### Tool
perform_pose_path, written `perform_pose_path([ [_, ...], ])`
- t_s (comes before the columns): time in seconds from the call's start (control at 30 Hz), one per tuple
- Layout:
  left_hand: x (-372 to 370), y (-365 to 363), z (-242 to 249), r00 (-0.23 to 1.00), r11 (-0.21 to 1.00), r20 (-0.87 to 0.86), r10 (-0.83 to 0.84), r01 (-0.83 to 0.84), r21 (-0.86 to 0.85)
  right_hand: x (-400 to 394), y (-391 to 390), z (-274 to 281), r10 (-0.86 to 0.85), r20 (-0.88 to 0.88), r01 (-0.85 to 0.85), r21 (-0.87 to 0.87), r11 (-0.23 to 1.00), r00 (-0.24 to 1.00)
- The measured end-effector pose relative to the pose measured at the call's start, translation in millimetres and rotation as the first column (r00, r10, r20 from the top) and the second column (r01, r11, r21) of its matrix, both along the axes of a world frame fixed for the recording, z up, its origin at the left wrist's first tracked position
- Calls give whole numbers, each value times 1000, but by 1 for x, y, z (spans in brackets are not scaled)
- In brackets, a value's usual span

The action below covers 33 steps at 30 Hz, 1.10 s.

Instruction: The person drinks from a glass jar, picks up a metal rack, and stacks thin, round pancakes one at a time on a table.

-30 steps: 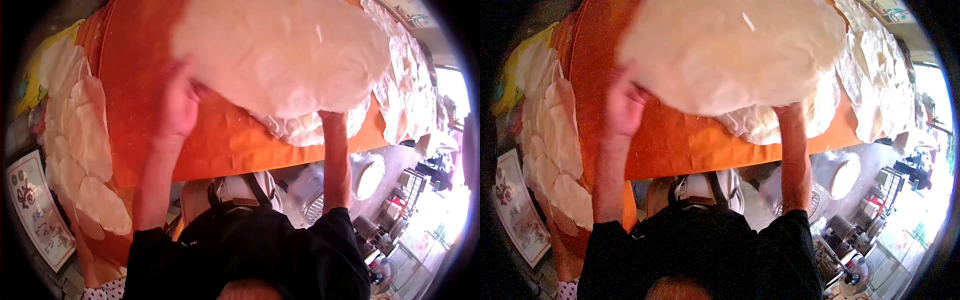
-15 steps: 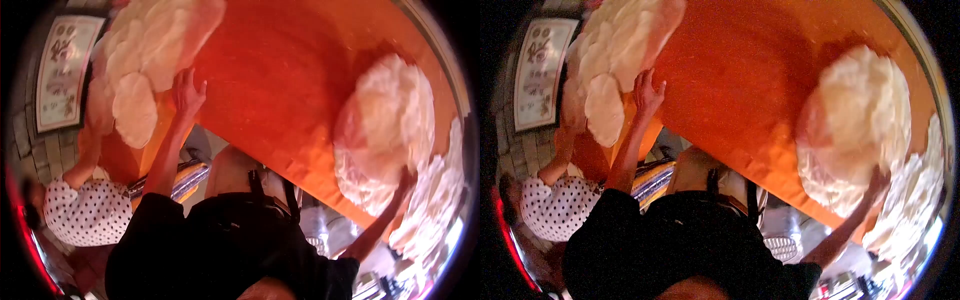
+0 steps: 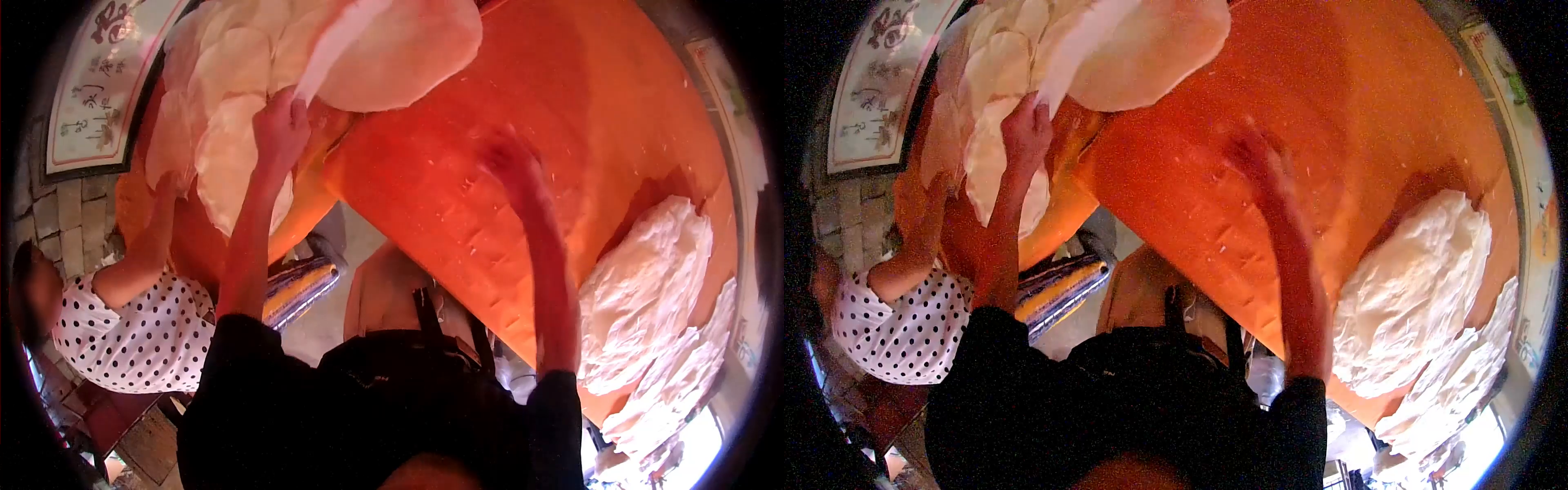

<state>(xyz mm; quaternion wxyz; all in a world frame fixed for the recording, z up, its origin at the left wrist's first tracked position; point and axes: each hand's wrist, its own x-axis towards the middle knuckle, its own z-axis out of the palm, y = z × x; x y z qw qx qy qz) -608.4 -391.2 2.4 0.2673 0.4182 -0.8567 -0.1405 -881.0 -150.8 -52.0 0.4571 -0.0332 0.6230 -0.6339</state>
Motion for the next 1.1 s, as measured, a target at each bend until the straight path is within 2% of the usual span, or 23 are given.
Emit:
perform_pose_path([
  [0.03, 2, 7, 1, 995, 997, 82, -63, 65, -29, 0, -36, -30, 30, 54, -29, -11, 1000, 998],
  [0.07, 3, 12, 0, 979, 990, 166, -120, 130, -49, 3, -62, -38, 64, 18, -63, -20, 998, 998],
  [0.1, -5, 18, -10, 969, 974, 158, -192, 208, -86, 7, -89, -47, 96, -19, -96, -29, 995, 995],
  [0.13, -17, 24, -23, 952, 951, 152, -265, 284, -124, 14, -105, -40, 102, 16, -100, -83, 991, 995],
  [0.17, -28, 26, -35, 949, 957, 158, -272, 284, -64, 22, -120, -34, 110, 51, -103, -137, 985, 993],
  [0.23, -58, 27, -61, 939, 962, 209, -273, 268, 53, 27, -144, -17, 120, 422, 20, -312, 950, 899],
  [0.33, -89, 40, -86, 903, 951, 302, -305, 272, 147, 38, -169, 2, 30, 62, -32, 40, 999, 998],
  [0.37, -89, 38, -86, 889, 945, 323, -323, 286, 158, 29, -163, -8, 122, 7, -121, -40, 992, 993],
  [0.4, -82, 36, -86, 920, 929, 156, -360, 338, 150, 19, -158, -17, 202, -54, -207, -119, 971, 978],
  [0.43, -75, 37, -77, 919, 910, -16, -393, 391, 135, 20, -163, -57, 200, -281, -194, 51, 980, 939],
  [0.47, -71, 37, -66, 887, 890, -190, -420, 444, 102, 18, -169, -79, 222, -496, -134, 208, 969, 840],
  [0.5, -64, 27, -41, 907, 913, -149, -394, 404, 48, 11, -166, -56, 138, -499, -100, 102, 990, 856],
  [0.53, -50, 12, -53, 933, 944, -154, -325, 330, 9, 12, -157, -31, 59, -488, -69, -2, 998, 871],
  [0.57, -34, -4, -64, 955, 968, -155, -252, 251, -26, -6, -143, -35, 13, -425, -50, -76, 996, 905],
  [0.6, -25, -20, -50, 987, 990, -81, -142, 143, 13, -25, -122, -36, -34, -364, -23, -150, 988, 931],
  [0.63, -24, -36, -38, 999, 998, -7, -32, 33, 49, -25, -106, -19, -100, -354, 54, -139, 989, 930],
  [0.67, -25, -54, -40, 998, 997, -57, -41, 44, 61, -26, -91, 0, -165, -350, 126, -131, 983, 922],
  [0.73, -37, -93, -51, 985, 993, -159, -65, 79, 88, -57, -40, -32, -106, -392, 169, 131, 977, 914],
  [0.83, -59, -133, -72, 992, 994, 53, -111, 110, 20, -45, 6, -37, -191, -398, 273, 162, 948, 897],
  [0.93, -81, -165, -129, 974, 977, 198, -112, 144, -156, -41, 19, -40, -248, -379, 338, 192, 921, 892],
  [1.0, -87, -177, -140, 951, 966, 227, -210, 237, -99, -27, -4, -13, -321, -342, 392, 161, 906, 883],
  [1.07, -86, -183, -142, 907, 923, 218, -359, 380, -64, -35, 10, -24, -195, -311, 249, 142, 958, 930],
  [1.1, -80, -192, -142, 851, 905, 372, -371, 420, -59, -42, 21, -27, -141, -310, 189, 132, 973, 940],
])
